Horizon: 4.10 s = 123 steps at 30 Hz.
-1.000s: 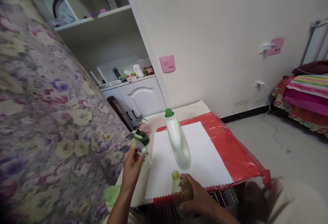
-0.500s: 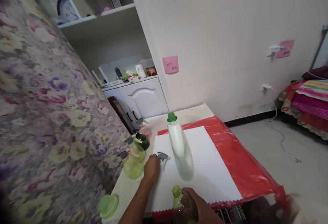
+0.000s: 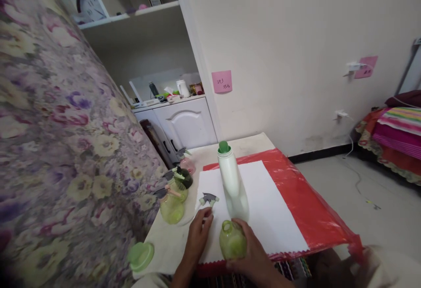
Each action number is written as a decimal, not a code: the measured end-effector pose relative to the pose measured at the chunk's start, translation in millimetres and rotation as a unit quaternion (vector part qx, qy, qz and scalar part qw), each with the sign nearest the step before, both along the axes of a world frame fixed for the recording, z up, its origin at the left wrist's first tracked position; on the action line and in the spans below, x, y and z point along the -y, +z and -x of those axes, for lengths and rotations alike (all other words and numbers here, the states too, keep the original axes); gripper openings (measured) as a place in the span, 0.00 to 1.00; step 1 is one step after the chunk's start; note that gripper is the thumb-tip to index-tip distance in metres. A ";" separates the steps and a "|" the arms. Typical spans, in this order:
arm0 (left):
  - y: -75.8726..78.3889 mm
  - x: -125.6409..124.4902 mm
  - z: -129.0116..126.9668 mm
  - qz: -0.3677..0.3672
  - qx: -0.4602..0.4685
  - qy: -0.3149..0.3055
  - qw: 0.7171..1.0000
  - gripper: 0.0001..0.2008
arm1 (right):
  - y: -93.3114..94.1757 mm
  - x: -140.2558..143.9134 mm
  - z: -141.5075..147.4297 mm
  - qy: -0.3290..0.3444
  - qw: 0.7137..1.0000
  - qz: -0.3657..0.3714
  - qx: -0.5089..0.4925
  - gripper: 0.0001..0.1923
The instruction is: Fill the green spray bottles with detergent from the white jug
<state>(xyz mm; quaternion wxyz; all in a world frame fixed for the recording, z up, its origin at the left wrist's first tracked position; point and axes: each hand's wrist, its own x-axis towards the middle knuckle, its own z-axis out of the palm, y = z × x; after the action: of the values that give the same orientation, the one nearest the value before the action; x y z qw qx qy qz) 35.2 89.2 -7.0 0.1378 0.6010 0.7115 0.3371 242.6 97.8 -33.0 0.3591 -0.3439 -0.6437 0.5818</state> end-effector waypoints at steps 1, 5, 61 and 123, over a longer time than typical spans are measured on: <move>-1.9 7.5 -3.6 -0.006 0.035 -0.010 0.999 0.17 | 1.4 0.3 7.1 -0.009 1.000 -0.006 0.000 0.46; -10.5 29.1 -8.6 -0.041 0.240 -0.021 0.970 0.20 | 1.9 1.4 39.8 -0.031 0.999 -0.028 0.006 0.46; -72.6 21.4 7.3 -0.010 0.150 -0.016 0.989 0.48 | 38.3 -82.3 -105.6 -0.413 0.908 -0.019 0.073 0.20; -26.3 -56.6 -17.2 -0.094 0.198 -0.123 0.968 0.30 | 36.4 -84.1 -116.6 -0.316 0.945 -0.019 0.076 0.23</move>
<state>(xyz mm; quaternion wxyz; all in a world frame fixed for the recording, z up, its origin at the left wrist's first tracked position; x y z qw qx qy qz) 52.3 145.8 -33.3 0.2592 0.6155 0.5561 0.4947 359.1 181.9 3.4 0.4813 -0.5661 -0.5379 0.3981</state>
